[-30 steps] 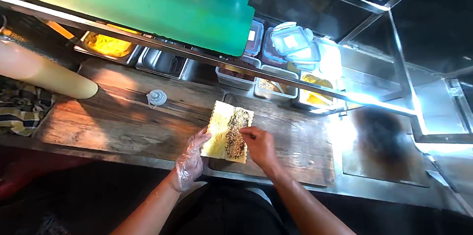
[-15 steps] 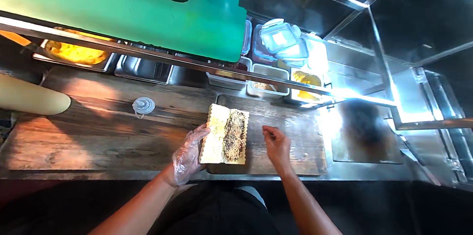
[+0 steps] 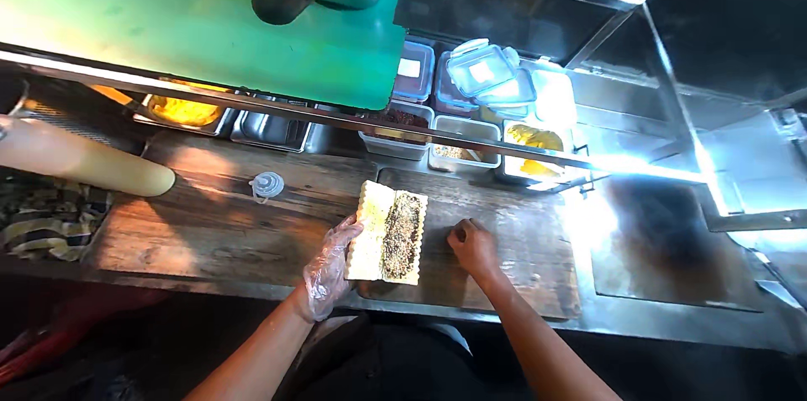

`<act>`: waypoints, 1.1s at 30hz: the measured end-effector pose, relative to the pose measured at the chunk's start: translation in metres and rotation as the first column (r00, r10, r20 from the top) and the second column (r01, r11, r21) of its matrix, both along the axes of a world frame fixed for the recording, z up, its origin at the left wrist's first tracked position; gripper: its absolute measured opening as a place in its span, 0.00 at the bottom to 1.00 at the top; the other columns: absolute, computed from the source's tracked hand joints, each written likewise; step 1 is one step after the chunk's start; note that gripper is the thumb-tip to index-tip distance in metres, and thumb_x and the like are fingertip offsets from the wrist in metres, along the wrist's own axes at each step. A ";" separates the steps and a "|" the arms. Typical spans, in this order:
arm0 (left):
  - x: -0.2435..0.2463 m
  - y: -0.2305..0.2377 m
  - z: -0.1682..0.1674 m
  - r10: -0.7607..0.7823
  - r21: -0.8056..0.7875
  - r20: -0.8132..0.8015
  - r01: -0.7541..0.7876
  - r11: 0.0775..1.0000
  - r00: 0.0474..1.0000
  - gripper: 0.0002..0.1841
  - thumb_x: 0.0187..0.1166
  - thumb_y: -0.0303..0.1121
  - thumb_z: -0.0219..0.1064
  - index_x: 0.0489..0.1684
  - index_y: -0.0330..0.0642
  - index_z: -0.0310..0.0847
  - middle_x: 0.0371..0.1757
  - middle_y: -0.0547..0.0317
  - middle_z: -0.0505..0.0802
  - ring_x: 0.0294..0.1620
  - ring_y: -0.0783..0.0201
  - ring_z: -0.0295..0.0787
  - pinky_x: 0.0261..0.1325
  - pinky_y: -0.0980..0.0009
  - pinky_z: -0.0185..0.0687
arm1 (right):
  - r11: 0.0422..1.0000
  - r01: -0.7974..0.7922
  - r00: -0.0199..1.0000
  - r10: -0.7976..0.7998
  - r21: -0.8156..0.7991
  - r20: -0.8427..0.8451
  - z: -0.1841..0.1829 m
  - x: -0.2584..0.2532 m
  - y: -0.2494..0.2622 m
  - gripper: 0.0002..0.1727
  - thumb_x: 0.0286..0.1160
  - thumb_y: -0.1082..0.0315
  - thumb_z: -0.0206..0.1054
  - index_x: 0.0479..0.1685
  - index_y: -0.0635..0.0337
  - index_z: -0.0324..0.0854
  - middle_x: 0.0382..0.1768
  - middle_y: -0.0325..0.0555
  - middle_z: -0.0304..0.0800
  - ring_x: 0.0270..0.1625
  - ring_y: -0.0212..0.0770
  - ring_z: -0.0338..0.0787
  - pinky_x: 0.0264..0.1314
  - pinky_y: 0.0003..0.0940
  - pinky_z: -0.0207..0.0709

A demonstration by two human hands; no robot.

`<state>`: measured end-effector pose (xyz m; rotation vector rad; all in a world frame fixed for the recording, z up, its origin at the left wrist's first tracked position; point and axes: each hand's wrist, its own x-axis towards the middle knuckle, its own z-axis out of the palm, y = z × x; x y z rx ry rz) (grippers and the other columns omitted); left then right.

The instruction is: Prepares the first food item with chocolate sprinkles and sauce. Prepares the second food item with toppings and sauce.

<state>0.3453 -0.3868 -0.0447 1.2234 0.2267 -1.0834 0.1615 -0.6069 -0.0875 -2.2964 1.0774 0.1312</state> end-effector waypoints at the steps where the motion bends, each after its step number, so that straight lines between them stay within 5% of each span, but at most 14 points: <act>1: -0.001 -0.001 0.001 0.010 0.007 0.019 -0.010 1.000 1.000 0.21 0.88 0.38 0.55 0.78 0.48 0.75 0.58 0.47 0.92 0.53 0.54 0.93 0.52 0.54 0.92 | 1.000 -0.015 0.986 0.012 0.019 0.165 0.009 0.006 0.008 0.08 0.70 0.63 0.74 0.39 0.58 0.90 0.38 0.45 0.91 0.40 0.43 0.92 0.44 0.47 0.89; 3: -0.006 0.000 0.001 0.010 0.035 0.053 -0.012 0.999 0.999 0.22 0.87 0.39 0.56 0.79 0.49 0.74 0.59 0.48 0.92 0.54 0.54 0.93 0.53 0.54 0.91 | 0.993 -0.103 0.896 0.065 0.063 0.439 0.032 0.022 0.030 0.06 0.68 0.66 0.76 0.38 0.59 0.90 0.36 0.43 0.91 0.37 0.36 0.92 0.42 0.37 0.91; 5: -0.011 0.002 0.000 -0.014 0.070 0.090 0.007 0.998 0.996 0.24 0.86 0.41 0.57 0.82 0.51 0.72 0.63 0.49 0.91 0.59 0.54 0.91 0.58 0.53 0.90 | 0.969 -0.222 0.846 0.137 0.107 0.516 0.046 0.038 0.049 0.05 0.71 0.68 0.72 0.39 0.59 0.90 0.38 0.43 0.91 0.38 0.35 0.92 0.43 0.34 0.91; 8: -0.016 -0.003 0.001 0.001 0.111 0.110 -0.014 0.994 0.994 0.25 0.86 0.41 0.58 0.82 0.50 0.71 0.65 0.48 0.90 0.61 0.52 0.90 0.59 0.50 0.89 | 0.912 -0.319 0.889 0.193 0.259 0.414 0.045 0.046 0.052 0.18 0.81 0.69 0.61 0.66 0.53 0.88 0.56 0.43 0.91 0.53 0.37 0.91 0.60 0.39 0.87; 10: -0.020 -0.008 0.006 -0.025 0.145 0.167 0.001 0.989 0.986 0.25 0.87 0.40 0.58 0.82 0.49 0.71 0.64 0.48 0.90 0.59 0.53 0.91 0.57 0.52 0.90 | 0.920 -0.256 0.884 0.100 0.295 0.456 0.039 0.032 0.044 0.21 0.84 0.68 0.60 0.74 0.50 0.84 0.60 0.43 0.91 0.56 0.37 0.91 0.61 0.40 0.88; 13: -0.036 -0.027 0.023 -0.197 0.327 0.386 0.066 0.943 0.901 0.24 0.85 0.38 0.65 0.80 0.49 0.75 0.64 0.53 0.91 0.58 0.60 0.91 0.58 0.58 0.89 | 0.965 -0.091 0.842 -0.058 0.247 0.537 0.020 -0.007 0.017 0.19 0.82 0.69 0.62 0.70 0.53 0.85 0.52 0.45 0.92 0.48 0.37 0.92 0.49 0.38 0.90; 16: -0.047 -0.055 0.023 -0.644 0.683 0.568 0.144 0.716 0.512 0.32 0.85 0.55 0.62 0.89 0.58 0.67 0.85 0.66 0.78 0.79 0.63 0.78 0.80 0.53 0.75 | 0.974 0.070 0.848 -0.170 0.213 0.501 0.001 -0.052 -0.022 0.18 0.82 0.68 0.60 0.66 0.53 0.87 0.52 0.44 0.92 0.48 0.37 0.92 0.50 0.40 0.89; 18: -0.052 -0.076 0.013 -0.841 0.843 0.515 0.081 0.532 0.165 0.41 0.84 0.64 0.54 0.93 0.50 0.57 0.94 0.55 0.63 0.92 0.54 0.59 0.91 0.48 0.57 | 0.971 0.143 0.854 -0.219 0.190 0.472 -0.001 -0.078 -0.042 0.17 0.84 0.68 0.59 0.65 0.54 0.88 0.52 0.45 0.93 0.48 0.38 0.92 0.51 0.42 0.89; 21: -0.061 -0.104 -0.002 -0.941 0.941 0.320 -0.075 0.329 -0.112 0.49 0.81 0.73 0.43 0.95 0.45 0.52 0.95 0.46 0.56 0.96 0.45 0.43 0.94 0.40 0.37 | 0.969 0.199 0.832 -0.247 0.148 0.498 0.004 -0.104 -0.054 0.16 0.84 0.68 0.58 0.61 0.56 0.89 0.48 0.43 0.93 0.43 0.36 0.91 0.46 0.39 0.88; 25: -0.067 -0.114 -0.015 -0.969 0.961 0.199 -0.162 0.222 -0.149 0.50 0.80 0.73 0.38 0.96 0.45 0.47 0.97 0.49 0.53 0.97 0.48 0.40 0.93 0.38 0.34 | 0.962 0.222 0.796 -0.271 0.156 0.540 -0.001 -0.119 -0.045 0.16 0.82 0.68 0.59 0.60 0.54 0.90 0.45 0.39 0.93 0.37 0.32 0.91 0.39 0.35 0.88; 31: -0.065 -0.124 -0.001 -0.988 0.989 0.096 -0.098 0.108 -0.121 0.54 0.78 0.76 0.37 0.97 0.42 0.41 0.97 0.45 0.47 0.97 0.44 0.35 0.94 0.38 0.32 | 0.936 0.169 0.795 -0.315 0.309 0.519 -0.011 -0.109 -0.002 0.16 0.81 0.69 0.59 0.58 0.56 0.91 0.47 0.41 0.95 0.44 0.31 0.94 0.48 0.30 0.90; 33: -0.066 -0.122 -0.001 -0.975 0.982 0.130 -0.111 0.151 -0.177 0.53 0.78 0.75 0.38 0.96 0.43 0.44 0.97 0.46 0.49 0.97 0.45 0.36 0.94 0.38 0.31 | 0.928 0.152 0.785 -0.322 0.339 0.530 -0.013 -0.107 0.011 0.17 0.80 0.69 0.59 0.58 0.56 0.91 0.47 0.41 0.95 0.45 0.30 0.93 0.49 0.29 0.90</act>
